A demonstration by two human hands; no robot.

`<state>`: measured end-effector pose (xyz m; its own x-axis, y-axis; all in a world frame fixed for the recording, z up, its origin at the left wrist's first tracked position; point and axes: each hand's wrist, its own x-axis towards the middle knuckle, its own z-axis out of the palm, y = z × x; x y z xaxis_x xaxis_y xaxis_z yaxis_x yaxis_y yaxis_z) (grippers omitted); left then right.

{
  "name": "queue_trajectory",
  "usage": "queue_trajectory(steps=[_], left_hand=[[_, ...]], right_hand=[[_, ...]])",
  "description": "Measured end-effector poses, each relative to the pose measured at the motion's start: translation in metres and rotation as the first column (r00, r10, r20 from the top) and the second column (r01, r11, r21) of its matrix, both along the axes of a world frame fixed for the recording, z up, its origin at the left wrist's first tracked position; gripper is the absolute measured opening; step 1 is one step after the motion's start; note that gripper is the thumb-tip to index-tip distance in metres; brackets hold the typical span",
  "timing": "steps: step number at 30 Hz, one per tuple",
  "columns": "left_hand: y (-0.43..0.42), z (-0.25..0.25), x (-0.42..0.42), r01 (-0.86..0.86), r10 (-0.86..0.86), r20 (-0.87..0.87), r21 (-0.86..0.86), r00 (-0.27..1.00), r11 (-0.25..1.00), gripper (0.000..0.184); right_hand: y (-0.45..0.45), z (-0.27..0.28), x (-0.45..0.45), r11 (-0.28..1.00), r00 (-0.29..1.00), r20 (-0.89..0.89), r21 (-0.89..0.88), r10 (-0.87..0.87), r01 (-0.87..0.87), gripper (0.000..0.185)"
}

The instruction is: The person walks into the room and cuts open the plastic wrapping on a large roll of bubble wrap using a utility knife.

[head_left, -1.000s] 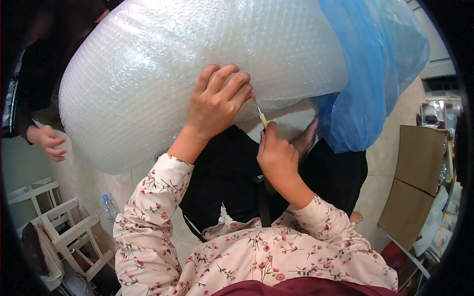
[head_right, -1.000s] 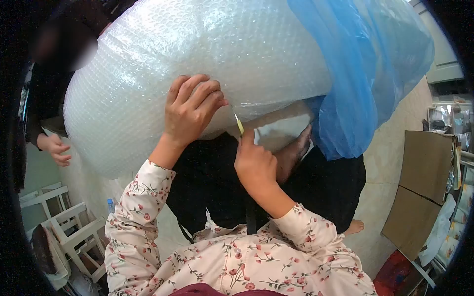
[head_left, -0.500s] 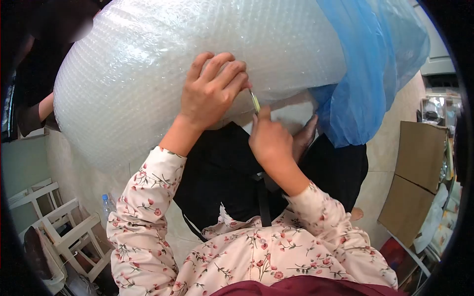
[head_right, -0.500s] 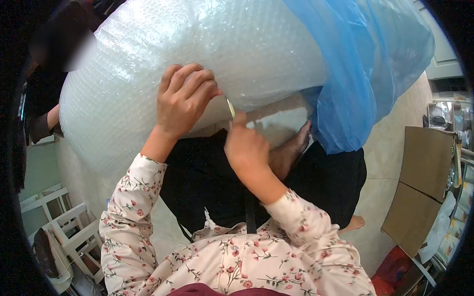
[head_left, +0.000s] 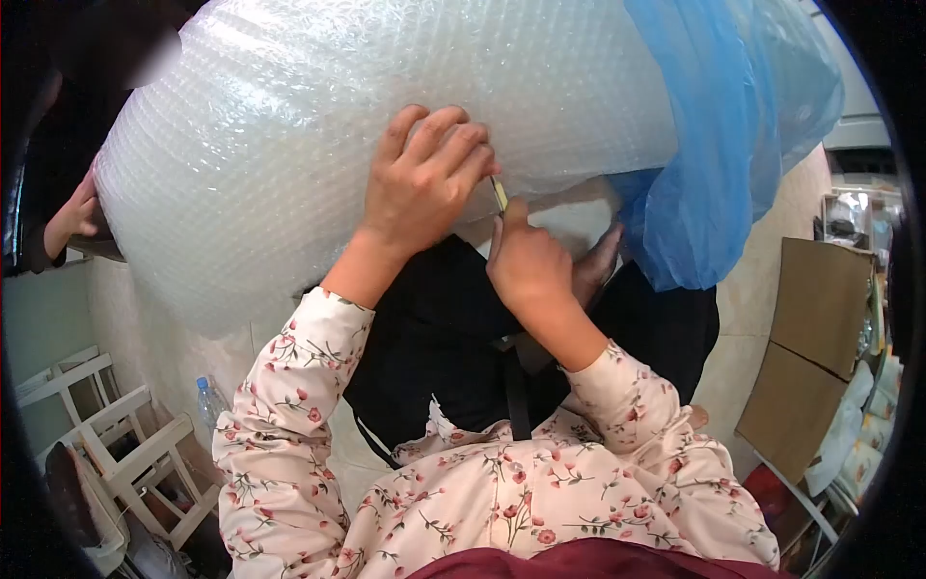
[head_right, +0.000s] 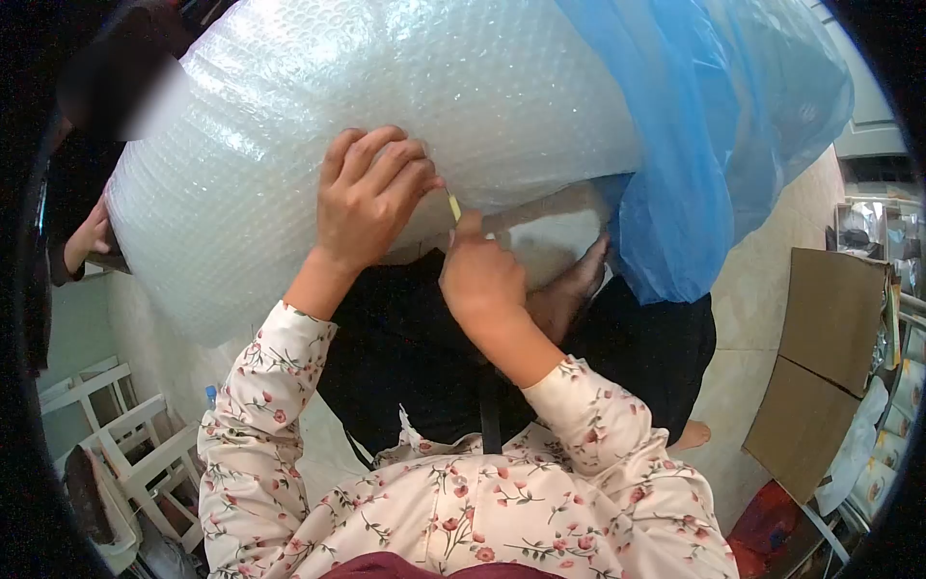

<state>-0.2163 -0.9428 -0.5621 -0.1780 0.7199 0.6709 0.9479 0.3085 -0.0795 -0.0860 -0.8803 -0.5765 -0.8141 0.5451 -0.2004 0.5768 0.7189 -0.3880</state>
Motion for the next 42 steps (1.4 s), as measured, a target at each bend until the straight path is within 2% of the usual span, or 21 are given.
queue_trajectory(steps=[2,4,8,11,14,16,23,25,26,28,31,32,34,35,37,41,42], left_hand=[[0.000,0.003,-0.002,-0.001,0.001,0.006,0.001,1.000,1.000,0.013],[-0.002,0.002,-0.001,-0.007,0.007,0.015,-0.007,1.000,1.000,0.015],[0.001,0.001,-0.001,-0.008,0.008,0.016,-0.004,1.000,1.000,0.013],[0.001,0.003,-0.002,-0.017,0.017,0.009,-0.005,1.000,1.000,0.012],[0.003,0.001,0.000,-0.020,0.021,0.015,-0.003,1.000,1.000,0.012],[0.006,-0.001,0.000,-0.020,0.020,0.012,0.001,1.000,1.000,0.012],[0.008,0.001,-0.003,-0.042,0.042,0.001,0.005,0.999,0.999,0.012],[0.006,0.007,-0.005,-0.050,0.050,-0.011,0.018,0.999,0.999,0.012],[0.006,0.010,-0.008,-0.038,0.038,-0.008,0.018,0.999,0.999,0.013],[0.007,0.011,-0.009,-0.015,0.016,-0.023,0.032,1.000,0.999,0.013],[0.007,0.010,-0.004,-0.034,0.035,-0.008,0.041,0.999,0.999,0.013],[0.008,0.010,-0.005,-0.030,0.030,-0.002,0.039,1.000,0.999,0.013],[0.007,0.012,-0.008,-0.035,0.035,-0.001,0.014,0.999,0.999,0.015],[0.007,0.012,-0.009,-0.038,0.038,0.003,0.011,0.999,0.999,0.015],[0.008,0.013,-0.011,-0.007,0.007,0.002,0.036,1.000,0.999,0.014],[0.009,0.013,-0.008,-0.024,0.023,0.015,0.050,1.000,0.998,0.015],[0.010,0.013,-0.011,-0.028,0.027,0.015,0.039,1.000,0.999,0.016]], right_hand=[[-0.001,0.004,0.001,1.000,1.000,0.029,0.021,0.005,-0.006,0.024],[-0.002,0.015,0.020,0.997,0.986,0.153,-0.051,0.060,-0.053,0.025],[0.004,0.000,-0.001,0.999,0.995,0.094,-0.036,0.021,-0.018,0.024],[0.003,0.005,0.002,0.999,0.994,0.103,0.002,0.034,-0.034,0.024],[0.004,0.005,0.015,0.997,0.983,0.171,-0.056,0.068,-0.059,0.023],[0.010,-0.007,-0.003,0.998,0.997,0.062,-0.026,0.050,-0.048,0.024],[0.009,-0.002,0.009,0.999,0.989,0.139,-0.018,0.054,-0.052,0.022],[0.009,-0.010,-0.011,0.999,0.995,-0.089,0.019,0.037,-0.035,0.020],[0.007,-0.005,-0.005,0.999,0.996,-0.086,0.017,0.035,-0.033,0.020],[0.003,0.008,0.011,0.999,0.999,0.028,-0.038,0.024,-0.023,0.020],[0.004,0.008,0.015,0.999,0.998,0.047,-0.046,0.031,-0.028,0.020],[0.006,0.004,0.009,0.999,0.998,0.053,-0.049,0.026,-0.023,0.020],[0.009,-0.006,-0.010,0.998,0.995,-0.099,-0.050,0.028,-0.033,0.022],[0.008,-0.002,-0.006,0.998,0.995,-0.094,-0.054,0.032,-0.037,0.022],[0.007,0.009,0.006,0.998,0.997,0.066,-0.050,0.035,-0.032,0.021],[0.009,0.005,0.001,0.999,0.997,0.073,-0.026,0.036,-0.034,0.020],[0.011,-0.001,-0.008,0.999,0.999,0.014,-0.012,0.038,-0.037,0.020]])
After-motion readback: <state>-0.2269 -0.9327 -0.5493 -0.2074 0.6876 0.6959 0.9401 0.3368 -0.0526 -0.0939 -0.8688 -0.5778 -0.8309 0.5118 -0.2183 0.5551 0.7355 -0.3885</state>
